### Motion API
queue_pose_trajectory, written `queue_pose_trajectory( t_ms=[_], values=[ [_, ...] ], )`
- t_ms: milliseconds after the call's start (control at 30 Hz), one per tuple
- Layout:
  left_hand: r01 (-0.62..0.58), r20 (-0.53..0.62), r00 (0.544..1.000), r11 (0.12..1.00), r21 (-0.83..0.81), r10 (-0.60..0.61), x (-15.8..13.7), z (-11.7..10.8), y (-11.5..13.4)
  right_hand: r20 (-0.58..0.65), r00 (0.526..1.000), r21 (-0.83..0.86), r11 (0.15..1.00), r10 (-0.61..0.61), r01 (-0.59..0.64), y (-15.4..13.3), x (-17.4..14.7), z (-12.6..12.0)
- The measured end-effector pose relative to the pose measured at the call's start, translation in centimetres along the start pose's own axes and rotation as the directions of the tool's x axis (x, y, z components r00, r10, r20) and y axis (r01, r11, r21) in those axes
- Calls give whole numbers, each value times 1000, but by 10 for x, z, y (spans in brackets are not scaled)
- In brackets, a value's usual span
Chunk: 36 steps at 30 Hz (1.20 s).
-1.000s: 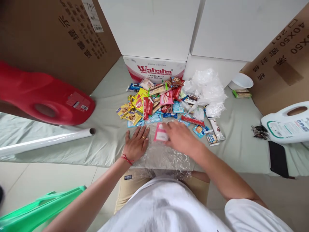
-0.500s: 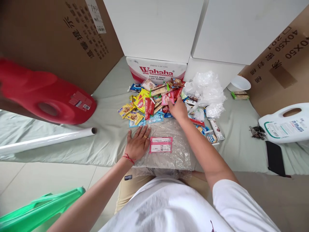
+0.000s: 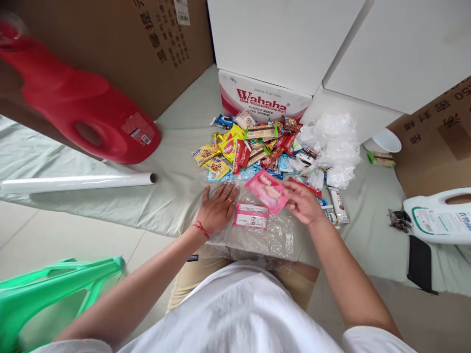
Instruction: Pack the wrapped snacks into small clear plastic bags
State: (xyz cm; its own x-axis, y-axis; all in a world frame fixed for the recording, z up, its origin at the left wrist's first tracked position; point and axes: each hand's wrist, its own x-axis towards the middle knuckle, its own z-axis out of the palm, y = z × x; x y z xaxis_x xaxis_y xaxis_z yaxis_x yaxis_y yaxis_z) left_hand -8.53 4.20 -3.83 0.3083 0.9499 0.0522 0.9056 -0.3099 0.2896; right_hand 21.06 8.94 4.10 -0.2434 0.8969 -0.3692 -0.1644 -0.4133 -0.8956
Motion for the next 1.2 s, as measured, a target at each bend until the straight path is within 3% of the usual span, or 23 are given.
queue_pose_trajectory(
  t_ms=[100,167,233,333,400,467,567,667,733,867,967,1067,1200],
  values=[
    [-5,-2,1000,1000,12,5,0,0,0,143,984,-210,975,106,-75,34,-16,8],
    [-5,-4,1000,1000,17,5,0,0,0,157,985,-470,883,68,15,46,-14,12],
    [-7,-9,1000,1000,20,7,0,0,1,144,984,-713,680,-102,174,47,-9,16],
    [-15,-18,1000,1000,20,16,0,1,1,277,916,-867,335,-290,369,36,-8,28],
    [-16,-30,999,1000,18,16,0,1,1,415,875,-869,178,-249,462,34,-11,42],
    [-11,-40,999,1000,11,12,1,1,0,489,858,-858,88,-158,506,39,-15,57],
    [-8,-42,999,1000,-8,8,0,0,-1,512,851,-849,82,-119,522,55,-17,66],
    [-2,-55,998,999,-35,0,-1,-1,-2,489,837,-831,160,-247,533,57,-6,57],
    [10,-83,996,998,-61,-16,-2,-1,-4,392,857,-874,155,-336,460,49,11,47],
    [51,-185,979,987,-155,-80,-4,0,-9,193,933,-979,-4,-305,202,26,53,39],
    [136,-251,949,965,-225,-192,-4,2,-13,136,959,-988,-100,-250,114,18,77,46],
    [242,-260,919,944,-222,-297,-3,2,-13,139,965,-988,-93,-222,121,15,87,54],
    [320,-250,898,928,-191,-361,-2,2,-10,244,951,-970,-32,-188,242,7,84,55]
  ],
)
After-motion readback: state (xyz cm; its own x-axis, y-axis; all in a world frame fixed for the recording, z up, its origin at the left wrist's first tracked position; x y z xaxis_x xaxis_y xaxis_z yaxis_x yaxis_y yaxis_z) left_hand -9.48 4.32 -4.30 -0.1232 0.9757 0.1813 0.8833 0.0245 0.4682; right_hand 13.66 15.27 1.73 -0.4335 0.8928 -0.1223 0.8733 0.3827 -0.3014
